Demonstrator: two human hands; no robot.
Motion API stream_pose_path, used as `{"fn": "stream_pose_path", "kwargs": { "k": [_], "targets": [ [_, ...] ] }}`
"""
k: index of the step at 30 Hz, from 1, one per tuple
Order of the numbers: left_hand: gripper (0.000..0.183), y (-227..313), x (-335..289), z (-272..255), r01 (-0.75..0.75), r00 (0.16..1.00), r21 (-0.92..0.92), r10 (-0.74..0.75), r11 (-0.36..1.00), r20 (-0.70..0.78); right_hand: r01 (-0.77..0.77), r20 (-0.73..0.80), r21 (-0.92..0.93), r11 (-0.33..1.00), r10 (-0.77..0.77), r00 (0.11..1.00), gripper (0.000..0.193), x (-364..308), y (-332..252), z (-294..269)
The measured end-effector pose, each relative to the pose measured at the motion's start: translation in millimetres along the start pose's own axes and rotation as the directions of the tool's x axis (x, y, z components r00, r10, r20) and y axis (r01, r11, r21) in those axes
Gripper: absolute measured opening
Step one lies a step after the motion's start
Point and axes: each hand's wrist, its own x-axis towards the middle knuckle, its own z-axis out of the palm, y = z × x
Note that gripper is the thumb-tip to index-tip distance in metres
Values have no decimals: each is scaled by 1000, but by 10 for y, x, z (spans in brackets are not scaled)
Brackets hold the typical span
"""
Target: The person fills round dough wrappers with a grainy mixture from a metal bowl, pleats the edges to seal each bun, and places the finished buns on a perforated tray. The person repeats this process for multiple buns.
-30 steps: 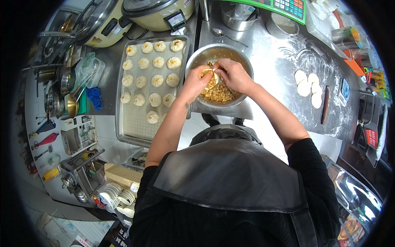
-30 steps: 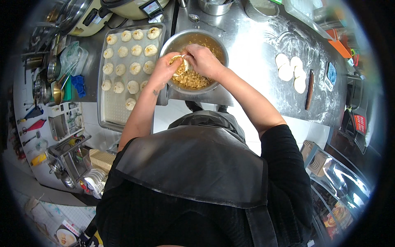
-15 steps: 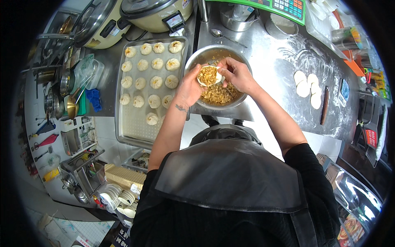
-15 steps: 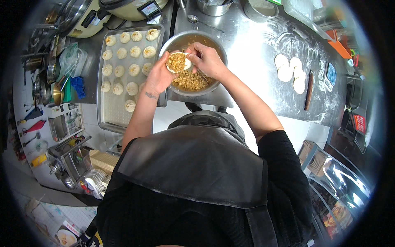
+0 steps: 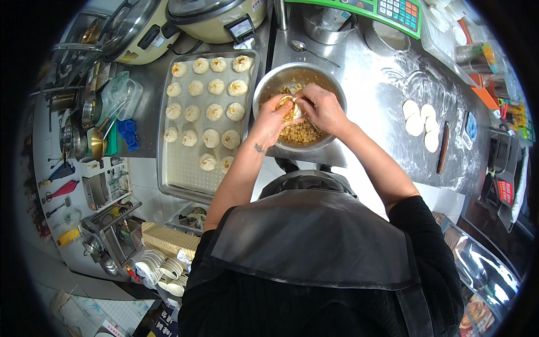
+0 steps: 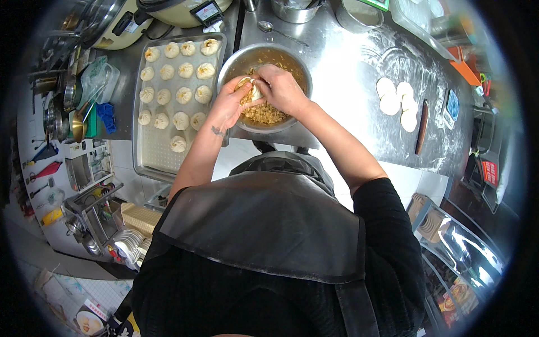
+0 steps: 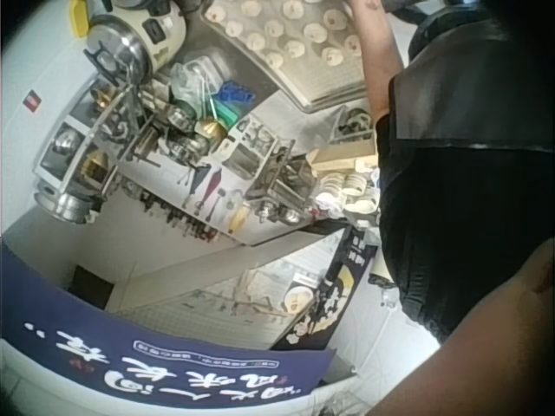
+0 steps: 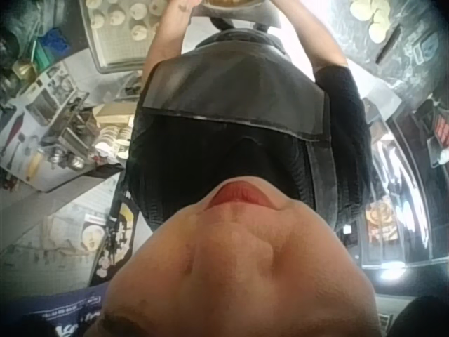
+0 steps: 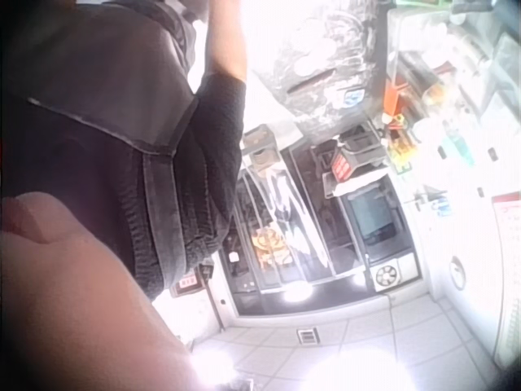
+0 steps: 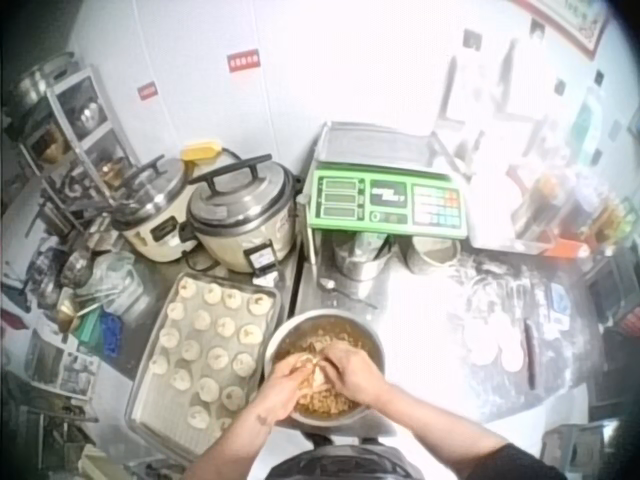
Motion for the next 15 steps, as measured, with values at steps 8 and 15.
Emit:
{"fn": "stream_pose_path", "kwargs": {
  "k": [8, 15],
  "targets": [
    [30, 108, 43, -2, 36, 999, 146, -41, 989, 28, -48, 15, 35, 998, 48, 999, 14, 36, -46, 2],
    [31, 189, 70, -51, 80, 990, 261, -107, 962, 91, -63, 7, 38, 997, 63, 998, 18, -1, -36, 39]
  ]
}}
